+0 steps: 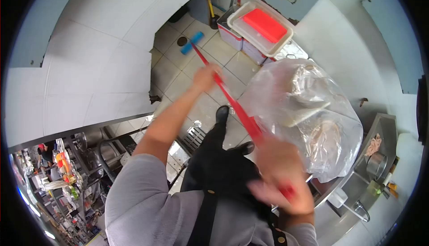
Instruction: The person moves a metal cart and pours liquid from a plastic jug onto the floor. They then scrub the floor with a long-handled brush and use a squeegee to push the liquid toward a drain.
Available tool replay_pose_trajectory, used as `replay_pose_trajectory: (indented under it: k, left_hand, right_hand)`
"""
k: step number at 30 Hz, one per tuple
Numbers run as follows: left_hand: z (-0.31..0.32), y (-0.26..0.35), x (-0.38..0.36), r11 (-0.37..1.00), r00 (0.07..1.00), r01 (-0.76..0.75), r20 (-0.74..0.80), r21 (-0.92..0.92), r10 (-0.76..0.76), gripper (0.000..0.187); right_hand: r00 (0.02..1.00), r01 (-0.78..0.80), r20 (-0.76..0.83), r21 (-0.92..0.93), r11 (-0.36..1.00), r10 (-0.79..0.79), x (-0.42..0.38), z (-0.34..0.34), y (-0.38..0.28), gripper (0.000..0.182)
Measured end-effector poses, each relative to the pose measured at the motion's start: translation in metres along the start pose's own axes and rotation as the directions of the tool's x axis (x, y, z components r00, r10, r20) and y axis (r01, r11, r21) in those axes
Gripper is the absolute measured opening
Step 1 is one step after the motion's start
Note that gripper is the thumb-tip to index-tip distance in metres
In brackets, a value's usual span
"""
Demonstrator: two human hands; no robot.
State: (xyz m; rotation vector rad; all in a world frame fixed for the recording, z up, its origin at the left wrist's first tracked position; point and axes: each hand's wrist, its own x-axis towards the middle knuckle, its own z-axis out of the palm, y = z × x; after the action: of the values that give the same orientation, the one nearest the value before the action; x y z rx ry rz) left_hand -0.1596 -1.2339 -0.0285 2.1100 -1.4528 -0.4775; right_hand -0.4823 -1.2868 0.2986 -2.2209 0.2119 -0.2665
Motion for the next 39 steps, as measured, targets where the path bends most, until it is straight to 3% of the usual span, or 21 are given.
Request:
replay_pose_trajectory:
  k: [1, 2, 4, 6, 8, 10, 11, 15, 17, 18, 19, 21, 23, 27, 29, 31, 32, 34, 36, 38, 39]
  left_hand:
    - [0.012, -0.050, 0.012, 1.000, 0.991, 0.004, -0.134, -0.019, -0.006, 0.028]
    - [0.022, -0.077, 0.018, 0.996, 0.986, 0.083, -0.146, 0.043, -0.076, 0.026]
    - [0.038, -0.078, 0.010, 0.982, 0.973, 0.166, -0.175, 0.095, -0.147, 0.025]
    - [0.051, -0.056, -0.016, 0.988, 0.989, -0.135, -0.057, 0.069, 0.139, 0.019]
    - [0.073, 0.022, -0.067, 0.928, 0.977, -0.212, -0.051, -0.306, 0.207, 0.012]
    - [0.045, 0.135, -0.127, 0.960, 0.988, -0.120, 0.060, -0.252, 0.139, 0.017]
    - [0.023, 0.174, -0.143, 0.964, 0.980, -0.111, 0.136, -0.241, 0.146, 0.021]
    - [-0.014, 0.232, -0.169, 0.972, 0.943, -0.205, 0.242, -0.112, 0.227, 0.027]
    - [0.000, 0.215, -0.158, 0.943, 0.979, -0.197, -0.006, -0.268, 0.203, 0.035]
    - [0.009, 0.195, -0.145, 0.930, 0.982, -0.179, -0.109, -0.322, 0.151, 0.036]
    - [0.021, 0.173, -0.133, 0.911, 0.975, -0.165, -0.204, -0.377, 0.092, 0.037]
    - [0.042, 0.144, -0.133, 0.911, 0.975, -0.106, -0.220, -0.398, 0.018, 0.038]
    - [0.064, 0.133, -0.155, 0.904, 0.974, -0.031, -0.216, -0.427, -0.069, 0.038]
    - [0.025, 0.181, -0.269, 0.843, 0.954, -0.229, -0.285, -0.488, 0.094, 0.035]
    - [-0.016, 0.184, -0.307, 0.888, 0.981, -0.196, -0.083, -0.415, 0.178, 0.030]
    - [-0.057, 0.187, -0.324, 0.906, 0.977, -0.206, -0.026, -0.370, 0.212, 0.024]
    - [-0.070, 0.184, -0.333, 0.923, 0.973, -0.203, 0.036, -0.326, 0.227, 0.019]
    - [-0.088, 0.157, -0.334, 0.928, 0.984, -0.176, -0.034, -0.329, 0.174, 0.010]
    - [-0.071, 0.096, -0.316, 0.941, 0.989, -0.060, -0.145, -0.332, 0.012, 0.005]
    - [-0.039, 0.012, -0.293, 0.955, 0.950, 0.014, -0.293, -0.296, -0.105, 0.009]
    - [-0.039, 0.001, -0.311, 0.953, 0.954, 0.020, -0.281, -0.302, -0.108, 0.009]
  right_hand:
    - [0.988, 0.113, 0.113, -0.035, 0.993, -0.108, 0.020, 0.041, 0.046, 0.021]
    - [0.950, 0.278, -0.253, 0.404, 0.872, -0.185, 0.044, 0.089, 0.087, 0.026]
    - [0.902, 0.341, -0.403, 0.441, 0.830, -0.157, 0.055, 0.140, 0.103, 0.031]
    - [0.921, 0.258, -0.378, 0.401, 0.879, -0.098, 0.018, 0.116, 0.066, 0.032]
    - [0.954, 0.138, -0.297, 0.354, 0.925, -0.028, -0.040, 0.077, -0.010, 0.033]
    - [0.983, 0.152, -0.150, 0.368, 0.917, -0.103, -0.078, 0.020, -0.082, 0.032]
    - [0.987, 0.161, -0.045, 0.414, 0.896, -0.157, -0.089, 0.000, -0.104, 0.032]
    - [0.786, 0.531, -0.047, 0.563, 0.633, -0.617, -0.094, -0.022, -0.135, 0.044]
    - [0.837, 0.543, -0.223, 0.457, 0.705, -0.500, -0.099, 0.006, -0.143, 0.032]
    - [0.915, 0.355, -0.286, 0.235, 0.905, -0.284, -0.094, 0.034, -0.150, 0.030]
    - [0.911, 0.329, -0.306, 0.133, 0.935, -0.278, -0.077, 0.060, -0.134, 0.030]
    - [0.898, 0.262, -0.414, 0.230, 0.937, -0.149, -0.056, 0.123, -0.097, 0.024]
    - [0.875, 0.270, -0.456, 0.186, 0.945, -0.161, -0.063, 0.134, -0.123, 0.023]
    - [0.918, 0.209, -0.382, 0.235, 0.949, -0.107, -0.107, 0.122, -0.223, 0.026]
    - [0.936, 0.258, -0.331, 0.421, 0.870, -0.117, -0.116, 0.106, -0.252, 0.036]
    - [0.811, 0.388, -0.574, 0.383, 0.838, -0.113, -0.115, 0.120, -0.276, 0.043]
    - [0.807, 0.391, -0.579, 0.382, 0.838, -0.113, -0.115, 0.126, -0.282, 0.043]
    - [0.859, 0.421, -0.489, 0.508, 0.751, -0.151, -0.113, 0.138, -0.281, 0.035]
    - [0.868, 0.275, -0.485, 0.297, 0.914, -0.103, -0.087, 0.180, -0.265, 0.037]
    - [0.950, 0.168, -0.308, 0.346, 0.923, -0.058, -0.057, 0.220, -0.219, 0.027]
    - [0.931, 0.266, -0.343, 0.415, 0.870, -0.121, -0.039, 0.248, -0.195, 0.027]
